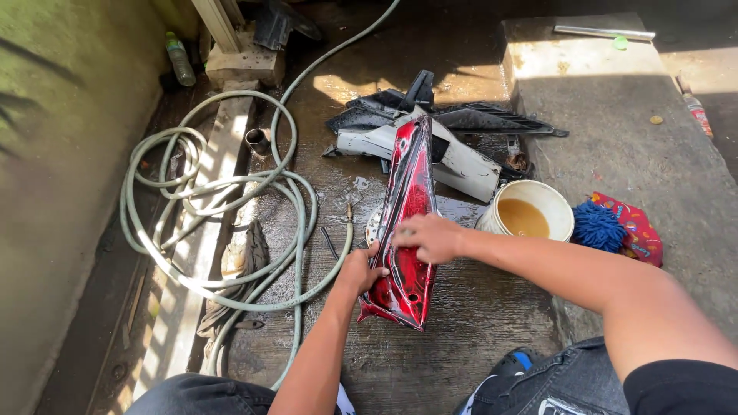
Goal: Washing and scrubbing a motorcycle fairing part with soapy water
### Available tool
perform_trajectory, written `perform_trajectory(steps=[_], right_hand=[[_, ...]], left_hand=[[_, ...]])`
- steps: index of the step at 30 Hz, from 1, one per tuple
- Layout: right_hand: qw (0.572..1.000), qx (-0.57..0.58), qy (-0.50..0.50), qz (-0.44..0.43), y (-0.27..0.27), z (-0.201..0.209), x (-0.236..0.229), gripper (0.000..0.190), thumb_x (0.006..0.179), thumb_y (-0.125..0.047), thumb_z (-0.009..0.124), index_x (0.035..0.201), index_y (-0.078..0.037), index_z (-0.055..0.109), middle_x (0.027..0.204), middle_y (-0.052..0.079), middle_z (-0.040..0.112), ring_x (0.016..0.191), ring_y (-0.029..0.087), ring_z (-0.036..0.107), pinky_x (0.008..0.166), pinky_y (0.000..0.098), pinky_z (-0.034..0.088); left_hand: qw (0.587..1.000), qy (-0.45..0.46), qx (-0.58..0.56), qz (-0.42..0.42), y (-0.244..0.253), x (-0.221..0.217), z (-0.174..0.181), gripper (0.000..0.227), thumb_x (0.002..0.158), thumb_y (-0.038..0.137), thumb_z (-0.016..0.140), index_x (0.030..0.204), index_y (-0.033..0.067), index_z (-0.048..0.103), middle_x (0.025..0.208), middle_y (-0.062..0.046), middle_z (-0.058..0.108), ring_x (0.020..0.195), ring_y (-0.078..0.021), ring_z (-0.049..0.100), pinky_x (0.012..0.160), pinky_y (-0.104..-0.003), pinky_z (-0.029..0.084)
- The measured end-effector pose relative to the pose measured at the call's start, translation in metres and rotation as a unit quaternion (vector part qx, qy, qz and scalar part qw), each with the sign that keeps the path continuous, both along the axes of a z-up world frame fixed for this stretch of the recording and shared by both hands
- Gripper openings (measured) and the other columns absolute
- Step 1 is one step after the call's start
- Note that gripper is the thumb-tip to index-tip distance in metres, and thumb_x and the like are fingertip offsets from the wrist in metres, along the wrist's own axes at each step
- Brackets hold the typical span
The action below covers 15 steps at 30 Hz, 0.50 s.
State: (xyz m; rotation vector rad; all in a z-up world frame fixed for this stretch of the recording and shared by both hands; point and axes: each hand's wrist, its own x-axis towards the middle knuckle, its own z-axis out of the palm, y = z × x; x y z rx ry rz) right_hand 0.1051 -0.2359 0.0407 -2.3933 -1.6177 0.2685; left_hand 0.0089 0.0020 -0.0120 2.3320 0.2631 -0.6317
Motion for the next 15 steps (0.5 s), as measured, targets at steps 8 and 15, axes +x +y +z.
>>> perform_trajectory(steps=[8, 15], right_hand=[[0.999, -0.030, -0.005, 0.032, 0.003, 0.015, -0.020, 0.067, 0.074, -0.021, 0.055, 0.141, -0.031, 0.056, 0.137, 0.007, 0.054, 0.127, 0.032, 0.052, 0.097, 0.0508, 0.046], [0.987, -0.108, 0.032, -0.112, 0.001, 0.017, 0.016, 0.066, 0.082, -0.023, 0.050, 0.148, -0.031, 0.049, 0.143, 0.003, 0.049, 0.132, 0.024, 0.048, 0.103, 0.0424, 0.044]], left_hand=[[1.000, -0.002, 0.011, 0.000, -0.003, 0.001, 0.009, 0.076, 0.079, 0.038, 0.087, 0.146, 0.0365, 0.052, 0.139, -0.013, 0.065, 0.134, -0.0295, 0.056, 0.114, -0.041, 0.048], [1.000, -0.016, -0.004, 0.010, -0.005, -0.003, 0.008, 0.073, 0.079, 0.034, 0.087, 0.145, 0.0329, 0.054, 0.139, -0.017, 0.064, 0.135, -0.0328, 0.055, 0.114, -0.043, 0.048]])
